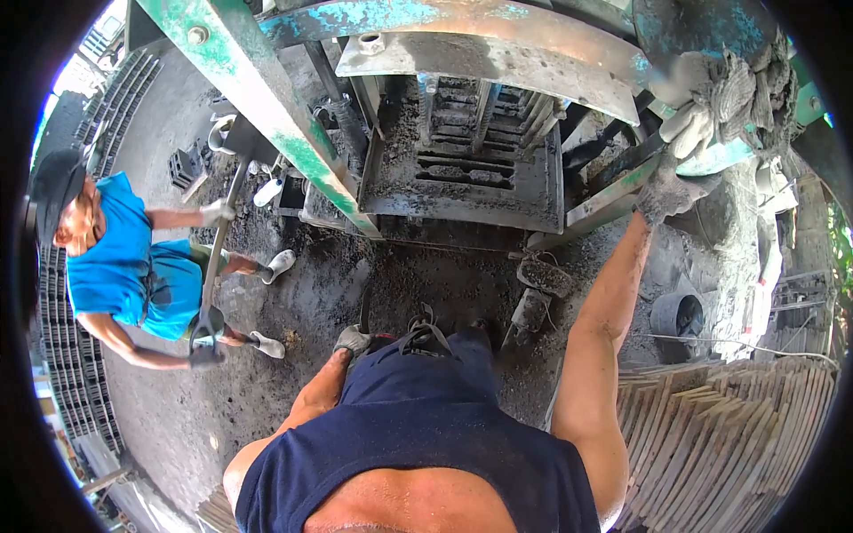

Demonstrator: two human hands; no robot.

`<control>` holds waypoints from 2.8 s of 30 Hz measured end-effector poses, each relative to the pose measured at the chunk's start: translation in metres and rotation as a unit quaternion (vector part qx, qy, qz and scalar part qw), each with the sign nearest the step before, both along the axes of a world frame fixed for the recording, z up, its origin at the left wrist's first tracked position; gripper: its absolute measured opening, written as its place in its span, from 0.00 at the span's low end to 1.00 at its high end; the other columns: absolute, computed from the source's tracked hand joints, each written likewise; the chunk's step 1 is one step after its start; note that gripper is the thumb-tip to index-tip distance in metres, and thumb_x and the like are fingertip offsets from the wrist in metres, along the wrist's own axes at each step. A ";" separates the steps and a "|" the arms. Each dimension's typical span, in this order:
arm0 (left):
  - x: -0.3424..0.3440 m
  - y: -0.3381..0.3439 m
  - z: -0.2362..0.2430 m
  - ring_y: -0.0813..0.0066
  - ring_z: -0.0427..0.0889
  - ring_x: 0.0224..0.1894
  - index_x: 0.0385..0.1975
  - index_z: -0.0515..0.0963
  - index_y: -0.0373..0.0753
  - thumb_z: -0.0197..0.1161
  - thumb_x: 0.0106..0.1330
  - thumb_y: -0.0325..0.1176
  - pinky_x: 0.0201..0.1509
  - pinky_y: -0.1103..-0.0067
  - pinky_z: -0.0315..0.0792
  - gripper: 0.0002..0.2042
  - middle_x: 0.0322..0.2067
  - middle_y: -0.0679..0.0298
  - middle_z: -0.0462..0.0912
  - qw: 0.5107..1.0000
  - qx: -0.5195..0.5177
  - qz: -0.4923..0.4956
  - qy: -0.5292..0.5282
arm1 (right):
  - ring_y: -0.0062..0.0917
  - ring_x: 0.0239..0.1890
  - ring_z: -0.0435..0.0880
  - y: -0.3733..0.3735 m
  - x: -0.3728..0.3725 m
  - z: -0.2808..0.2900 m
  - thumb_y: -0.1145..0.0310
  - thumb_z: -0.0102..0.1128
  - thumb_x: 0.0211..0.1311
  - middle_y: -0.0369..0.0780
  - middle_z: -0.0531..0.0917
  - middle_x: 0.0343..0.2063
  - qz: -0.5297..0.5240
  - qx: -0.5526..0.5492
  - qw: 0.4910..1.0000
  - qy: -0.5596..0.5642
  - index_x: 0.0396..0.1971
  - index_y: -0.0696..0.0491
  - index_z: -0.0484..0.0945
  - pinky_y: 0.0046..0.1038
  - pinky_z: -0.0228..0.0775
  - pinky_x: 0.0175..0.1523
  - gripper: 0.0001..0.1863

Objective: Operating a manual brick-making machine to produce concrete blocks.

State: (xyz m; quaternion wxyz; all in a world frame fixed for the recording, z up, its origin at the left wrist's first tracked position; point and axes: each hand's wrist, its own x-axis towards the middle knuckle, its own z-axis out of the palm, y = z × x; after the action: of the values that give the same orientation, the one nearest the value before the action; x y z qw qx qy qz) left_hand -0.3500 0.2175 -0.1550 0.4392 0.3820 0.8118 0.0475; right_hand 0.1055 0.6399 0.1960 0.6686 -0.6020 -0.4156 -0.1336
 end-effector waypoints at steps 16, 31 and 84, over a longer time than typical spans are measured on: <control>-0.007 -0.012 -0.022 0.54 0.85 0.36 0.38 0.83 0.42 0.62 0.58 0.47 0.39 0.66 0.74 0.16 0.30 0.50 0.85 1.000 0.013 0.011 0.004 | 0.41 0.60 0.72 0.004 0.003 -0.003 0.45 0.79 0.35 0.52 0.70 0.58 0.038 0.008 0.999 0.007 0.66 0.62 0.55 0.38 0.64 0.63 0.61; 0.001 0.001 0.013 0.47 0.80 0.50 0.47 0.80 0.38 0.62 0.56 0.54 0.54 0.63 0.74 0.27 0.43 0.44 0.82 1.000 -0.029 -0.009 -0.010 | 0.45 0.57 0.75 0.016 0.024 -0.016 0.35 0.77 0.30 0.56 0.72 0.56 -0.051 -0.086 0.995 0.002 0.67 0.65 0.52 0.40 0.69 0.59 0.69; 0.015 0.012 0.011 0.53 0.84 0.44 0.41 0.84 0.43 0.61 0.57 0.50 0.47 0.66 0.75 0.19 0.35 0.49 0.85 0.998 -0.026 -0.017 -0.051 | 0.46 0.59 0.72 0.011 0.008 -0.014 0.40 0.79 0.33 0.56 0.72 0.57 0.013 0.037 0.999 -0.002 0.64 0.66 0.57 0.40 0.62 0.63 0.64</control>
State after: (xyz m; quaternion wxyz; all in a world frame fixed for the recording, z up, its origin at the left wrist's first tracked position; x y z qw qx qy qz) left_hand -0.3350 0.2292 -0.1438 0.4909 0.3809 0.7826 0.0383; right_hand 0.1136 0.6508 0.1821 0.6912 -0.5714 -0.4192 -0.1413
